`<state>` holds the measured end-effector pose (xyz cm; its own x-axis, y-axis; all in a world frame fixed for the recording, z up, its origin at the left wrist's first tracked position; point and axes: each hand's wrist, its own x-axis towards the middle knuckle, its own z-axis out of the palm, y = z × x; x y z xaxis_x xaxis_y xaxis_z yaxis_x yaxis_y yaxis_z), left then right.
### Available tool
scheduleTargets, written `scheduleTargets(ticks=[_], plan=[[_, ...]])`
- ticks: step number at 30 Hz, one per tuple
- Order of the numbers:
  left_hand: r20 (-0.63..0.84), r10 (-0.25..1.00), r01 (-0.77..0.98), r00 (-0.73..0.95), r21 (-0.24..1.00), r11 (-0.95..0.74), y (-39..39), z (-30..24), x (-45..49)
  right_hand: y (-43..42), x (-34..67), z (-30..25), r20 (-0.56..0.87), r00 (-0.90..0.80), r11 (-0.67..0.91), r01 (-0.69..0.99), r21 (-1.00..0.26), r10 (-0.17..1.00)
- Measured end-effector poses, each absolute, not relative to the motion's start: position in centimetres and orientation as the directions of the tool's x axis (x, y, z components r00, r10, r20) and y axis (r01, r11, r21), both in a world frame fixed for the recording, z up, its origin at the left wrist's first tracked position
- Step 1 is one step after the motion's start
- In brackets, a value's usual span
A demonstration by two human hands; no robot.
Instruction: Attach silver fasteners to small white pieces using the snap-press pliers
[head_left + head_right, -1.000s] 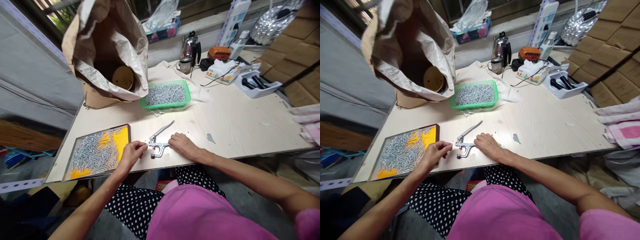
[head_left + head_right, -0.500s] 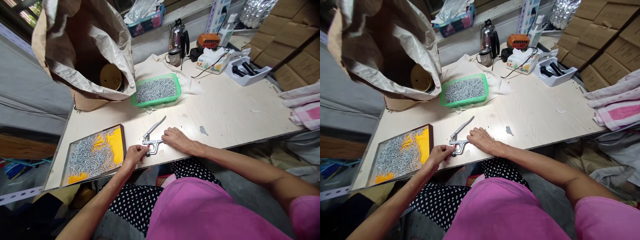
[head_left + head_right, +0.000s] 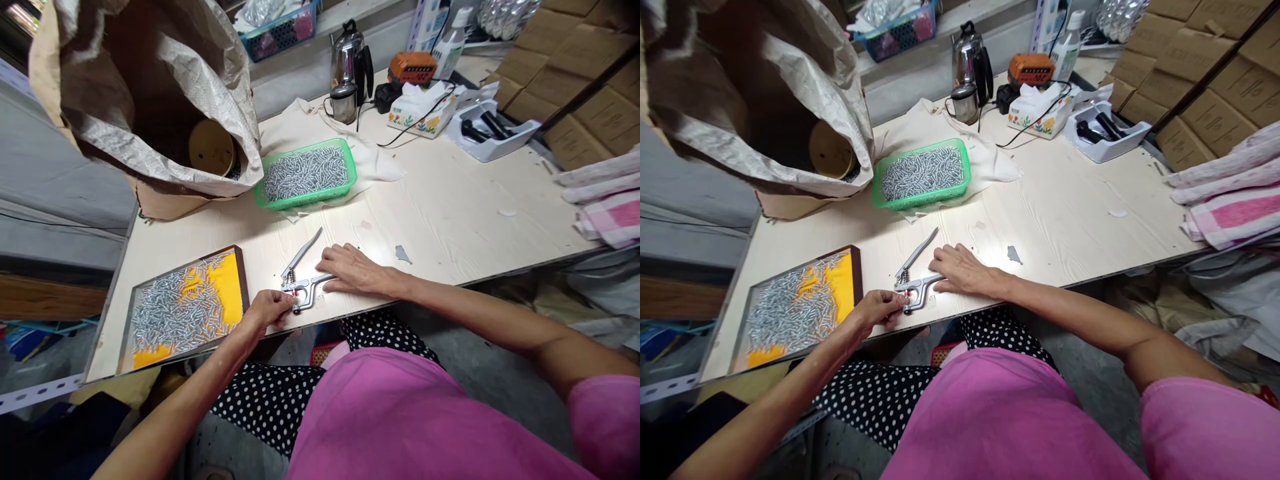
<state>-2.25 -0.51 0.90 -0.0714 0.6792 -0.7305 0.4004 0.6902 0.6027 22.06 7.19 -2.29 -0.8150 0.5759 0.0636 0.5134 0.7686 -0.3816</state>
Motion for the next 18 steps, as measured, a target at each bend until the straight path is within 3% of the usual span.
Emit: scheduleTargets(ticks=[3,10,15,18], plan=[[-0.732,0.674,0.421,-0.094,0.585,0.694,-0.4,0.9,-2.3,9.2,22.4,-1.6,0.067,-0.824,0.781,0.503,-0.369,0.562],[-0.745,0.659,0.407,-0.107,0.572,0.712,-0.4,1.0,-1.9,12.4,21.1,-0.4,-0.074,-0.878,0.834,0.473,-0.285,0.473],[-0.747,0.654,0.412,-0.118,0.562,0.717,-0.4,1.1,-1.7,11.8,20.4,0.5,-0.077,-0.884,0.862,0.466,-0.199,0.461],[-0.739,0.660,0.509,-0.135,0.520,0.686,-0.8,1.3,-1.8,11.1,20.6,0.6,-0.064,-0.889,0.866,0.457,-0.204,0.454]])
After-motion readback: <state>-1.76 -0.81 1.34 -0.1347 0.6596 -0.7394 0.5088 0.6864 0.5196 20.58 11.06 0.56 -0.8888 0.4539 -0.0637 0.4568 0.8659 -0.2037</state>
